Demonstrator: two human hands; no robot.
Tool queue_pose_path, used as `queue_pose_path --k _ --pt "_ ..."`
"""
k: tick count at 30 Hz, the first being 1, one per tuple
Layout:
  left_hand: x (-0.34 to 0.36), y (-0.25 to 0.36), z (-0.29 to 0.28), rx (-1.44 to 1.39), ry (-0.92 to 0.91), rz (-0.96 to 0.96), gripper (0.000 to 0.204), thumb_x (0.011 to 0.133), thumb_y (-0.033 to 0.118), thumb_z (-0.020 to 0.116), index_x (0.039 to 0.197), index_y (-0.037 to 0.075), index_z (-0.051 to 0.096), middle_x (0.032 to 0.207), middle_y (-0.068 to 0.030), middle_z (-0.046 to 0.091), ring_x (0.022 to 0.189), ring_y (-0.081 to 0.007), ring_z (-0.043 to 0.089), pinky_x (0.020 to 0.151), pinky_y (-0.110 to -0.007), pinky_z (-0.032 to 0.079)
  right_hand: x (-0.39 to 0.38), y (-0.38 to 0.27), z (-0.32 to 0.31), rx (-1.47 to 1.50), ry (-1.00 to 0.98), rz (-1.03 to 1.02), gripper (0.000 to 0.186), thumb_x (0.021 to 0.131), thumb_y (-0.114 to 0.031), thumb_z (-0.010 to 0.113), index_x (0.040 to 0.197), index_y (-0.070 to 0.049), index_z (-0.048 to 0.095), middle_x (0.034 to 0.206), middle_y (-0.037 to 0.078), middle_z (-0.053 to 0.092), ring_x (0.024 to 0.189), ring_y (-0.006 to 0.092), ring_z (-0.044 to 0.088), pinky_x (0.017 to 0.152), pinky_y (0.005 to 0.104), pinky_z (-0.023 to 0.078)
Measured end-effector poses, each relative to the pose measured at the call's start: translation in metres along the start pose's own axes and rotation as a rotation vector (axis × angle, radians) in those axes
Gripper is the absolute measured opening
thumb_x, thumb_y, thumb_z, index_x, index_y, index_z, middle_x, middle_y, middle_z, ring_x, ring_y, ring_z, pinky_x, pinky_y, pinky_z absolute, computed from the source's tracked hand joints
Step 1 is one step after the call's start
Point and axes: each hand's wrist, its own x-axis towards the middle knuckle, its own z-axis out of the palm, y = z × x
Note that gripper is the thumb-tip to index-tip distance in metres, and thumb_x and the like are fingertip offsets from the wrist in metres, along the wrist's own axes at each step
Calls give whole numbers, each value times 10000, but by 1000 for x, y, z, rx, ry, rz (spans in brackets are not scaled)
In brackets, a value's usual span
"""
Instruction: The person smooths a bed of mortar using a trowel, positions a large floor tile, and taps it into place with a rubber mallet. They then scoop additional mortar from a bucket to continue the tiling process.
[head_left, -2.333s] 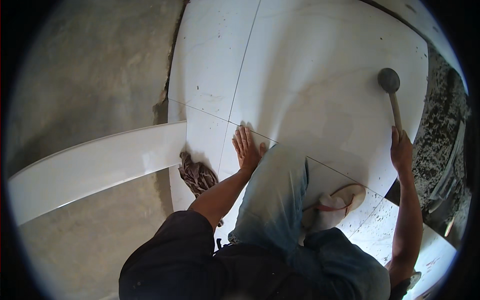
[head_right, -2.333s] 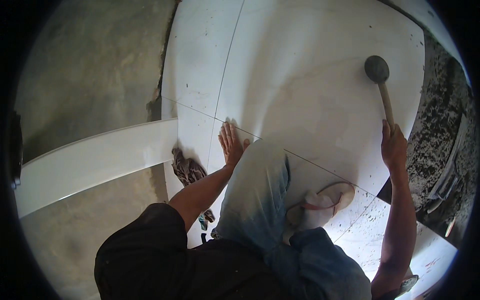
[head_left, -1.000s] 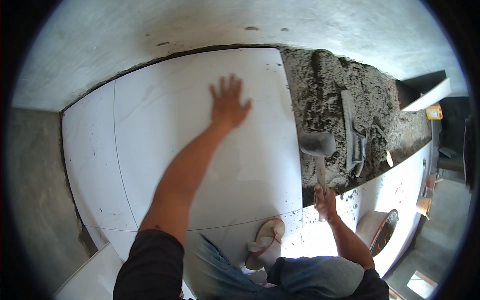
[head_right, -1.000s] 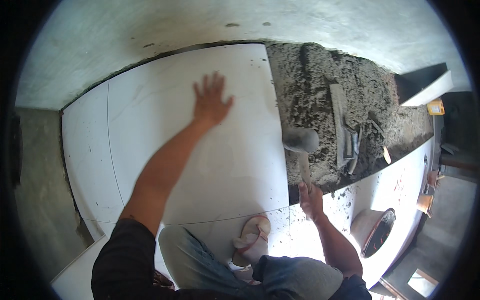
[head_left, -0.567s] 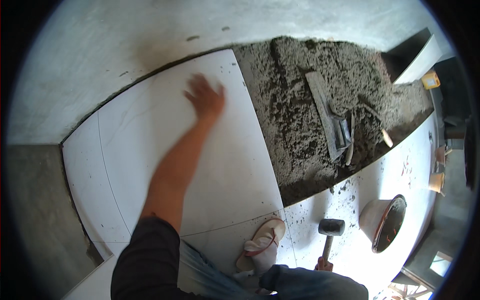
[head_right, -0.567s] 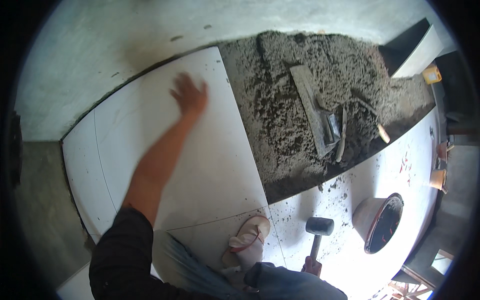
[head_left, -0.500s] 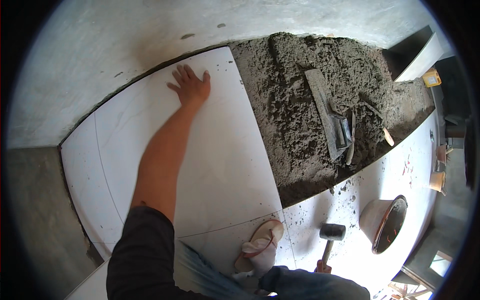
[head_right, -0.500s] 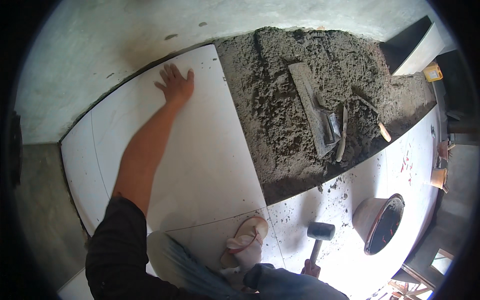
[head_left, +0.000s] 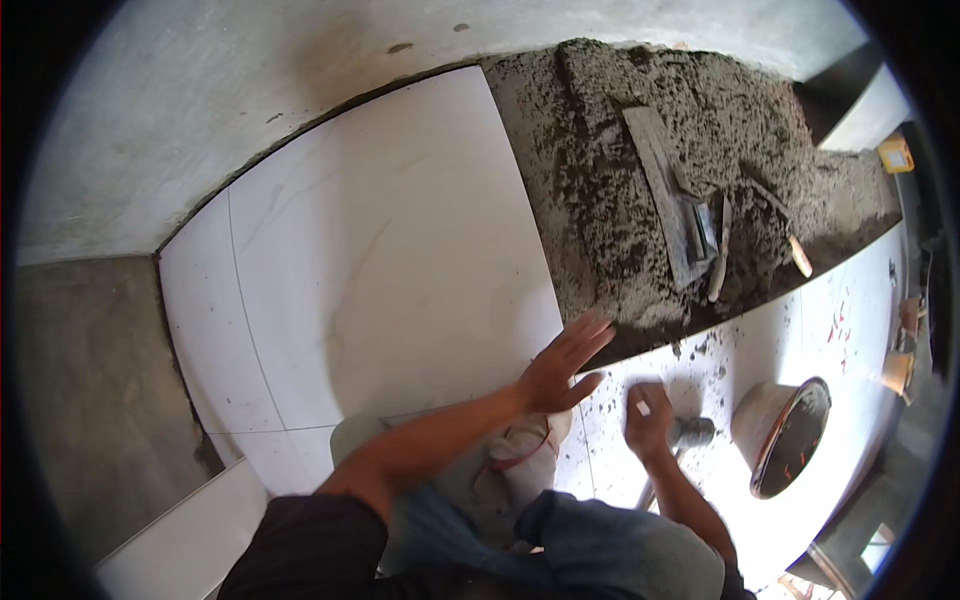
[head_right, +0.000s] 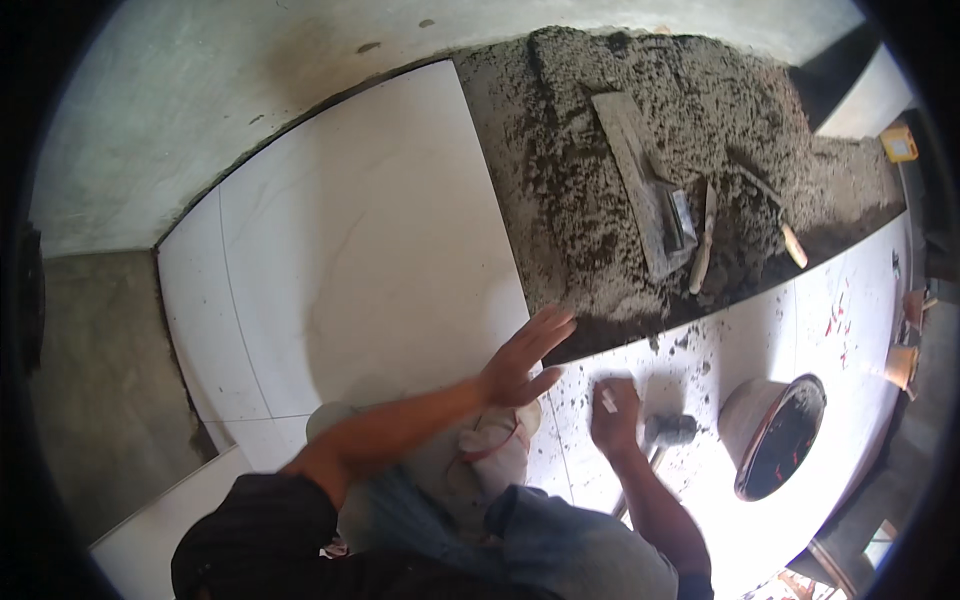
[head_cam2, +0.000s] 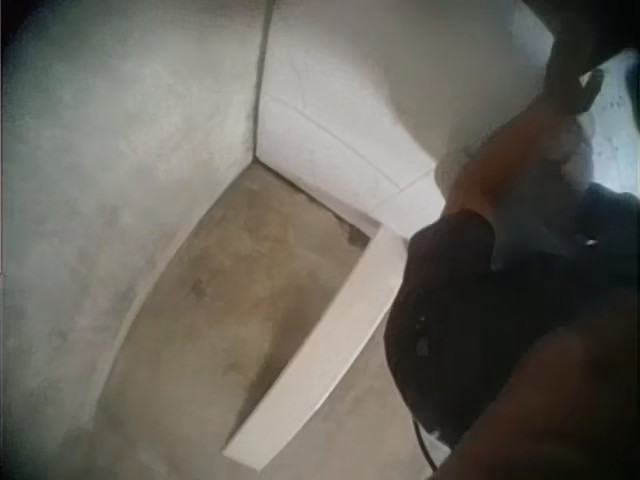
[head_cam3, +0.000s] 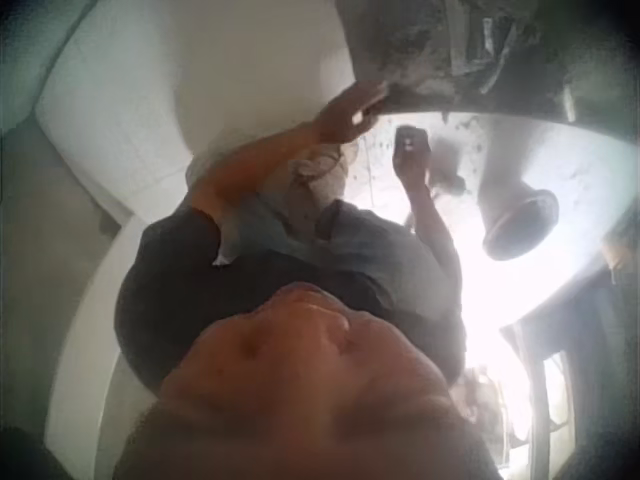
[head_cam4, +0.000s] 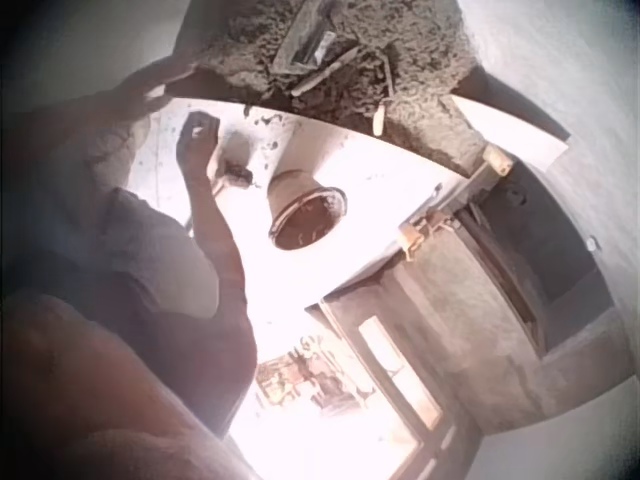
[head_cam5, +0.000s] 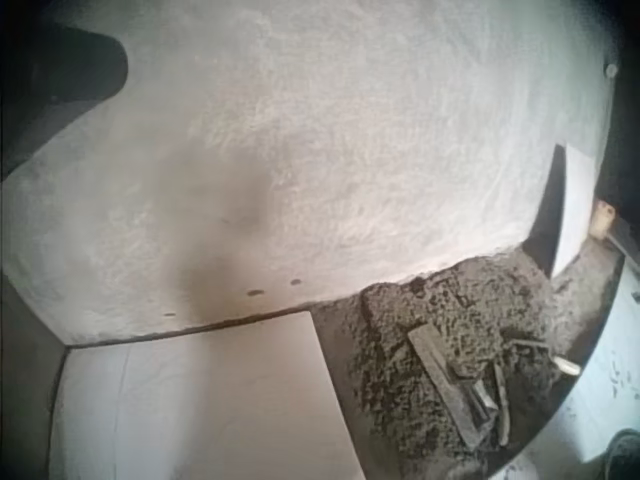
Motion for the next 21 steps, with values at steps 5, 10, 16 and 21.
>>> queue_pose_path --k 5,10,16,21 --pt "-143 55 -32 281 249 -416 398 893 147 552 1263 3 522 1297 -187 533 1221 -361 494 1029 -421 389 64 -56 86 -226 -200 -99 432 894 -327 569 1116 43 551 1076 261 579 1033 409 554 920 457 434" --pt "-202 72 -81 272 405 -753 355 906 166 552 1221 1 553 1163 -186 620 1111 -307 584 960 -393 445 67 -58 100 -329 -278 73 554 875 -419 558 1072 98 557 1073 337 575 1030 439 573 896 472 468" --pt "-274 56 -90 299 531 -861 358 935 162 528 1250 -8 532 1104 -142 663 994 -224 646 867 -305 492 88 -81 108 -195 -268 440 709 847 -543 487 1119 103 600 1141 318 590 1141 416 550 974 444 432" --pt "-278 68 -100 366 575 -787 493 878 182 598 1319 6 462 1243 -179 567 1163 -282 535 966 -384 426 96 -74 114 -97 -159 557 748 864 -546 428 1158 128 566 1216 312 555 1161 395 545 972 430 425"
